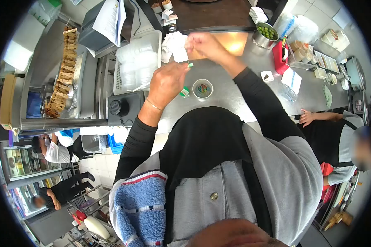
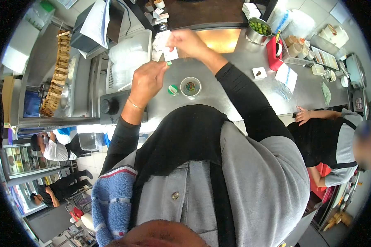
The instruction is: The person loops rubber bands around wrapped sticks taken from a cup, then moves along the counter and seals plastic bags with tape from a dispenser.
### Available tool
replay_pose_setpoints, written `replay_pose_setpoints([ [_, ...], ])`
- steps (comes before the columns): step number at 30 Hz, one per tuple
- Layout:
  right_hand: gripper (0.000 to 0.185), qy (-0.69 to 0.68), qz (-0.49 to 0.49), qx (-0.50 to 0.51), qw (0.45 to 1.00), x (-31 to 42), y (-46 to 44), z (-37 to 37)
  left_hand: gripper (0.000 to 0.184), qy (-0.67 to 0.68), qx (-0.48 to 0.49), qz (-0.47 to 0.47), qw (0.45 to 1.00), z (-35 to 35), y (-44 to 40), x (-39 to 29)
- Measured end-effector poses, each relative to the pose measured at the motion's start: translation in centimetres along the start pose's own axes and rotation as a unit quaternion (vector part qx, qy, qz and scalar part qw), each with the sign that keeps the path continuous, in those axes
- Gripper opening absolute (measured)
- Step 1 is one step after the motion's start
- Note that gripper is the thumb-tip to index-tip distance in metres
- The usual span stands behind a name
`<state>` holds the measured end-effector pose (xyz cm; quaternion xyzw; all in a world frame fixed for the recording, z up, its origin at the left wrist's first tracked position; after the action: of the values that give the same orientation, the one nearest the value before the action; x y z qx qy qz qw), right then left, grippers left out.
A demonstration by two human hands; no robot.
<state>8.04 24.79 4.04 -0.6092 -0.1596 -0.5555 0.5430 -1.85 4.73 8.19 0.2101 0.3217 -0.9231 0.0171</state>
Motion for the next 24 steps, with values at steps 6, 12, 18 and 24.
replay_pose_setpoints([
  [6, 0.017, 0.172, 0.112, 0.092, 0.974, 3.7, 6.8, -6.0, 0.006, -0.038, 0.007, 0.046, 0.998, 0.6, 0.5, 3.5],
  [12, 0.013, 0.033, 0.079, 0.019, 0.996, -4.8, 0.2, -1.8, 0.008, 0.022, 0.022, 0.030, 0.999, 0.6, 0.3, 0.7],
  [18, 0.006, 0.199, 0.044, 0.131, 0.970, 3.8, 6.8, -6.8, 0.009, -0.022, 0.016, 0.055, 0.998, 1.5, 0.4, 3.5],
  [24, 0.014, -0.015, 0.010, 0.072, 0.997, 0.1, -1.8, -0.7, 0.009, 0.029, 0.021, 0.016, 0.999, 0.8, 0.4, 1.3],
])
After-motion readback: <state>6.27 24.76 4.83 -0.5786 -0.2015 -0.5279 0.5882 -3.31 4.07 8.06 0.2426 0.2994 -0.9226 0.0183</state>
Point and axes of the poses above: each hand's wrist, its own y-axis away from the middle knuckle, its own z-axis out of the back of the hand, x = y × z, the point moved 2 cm from there along -y, towards the middle knuckle, and after that the axes turned 13 degrees about z, right-handed, at the moved point
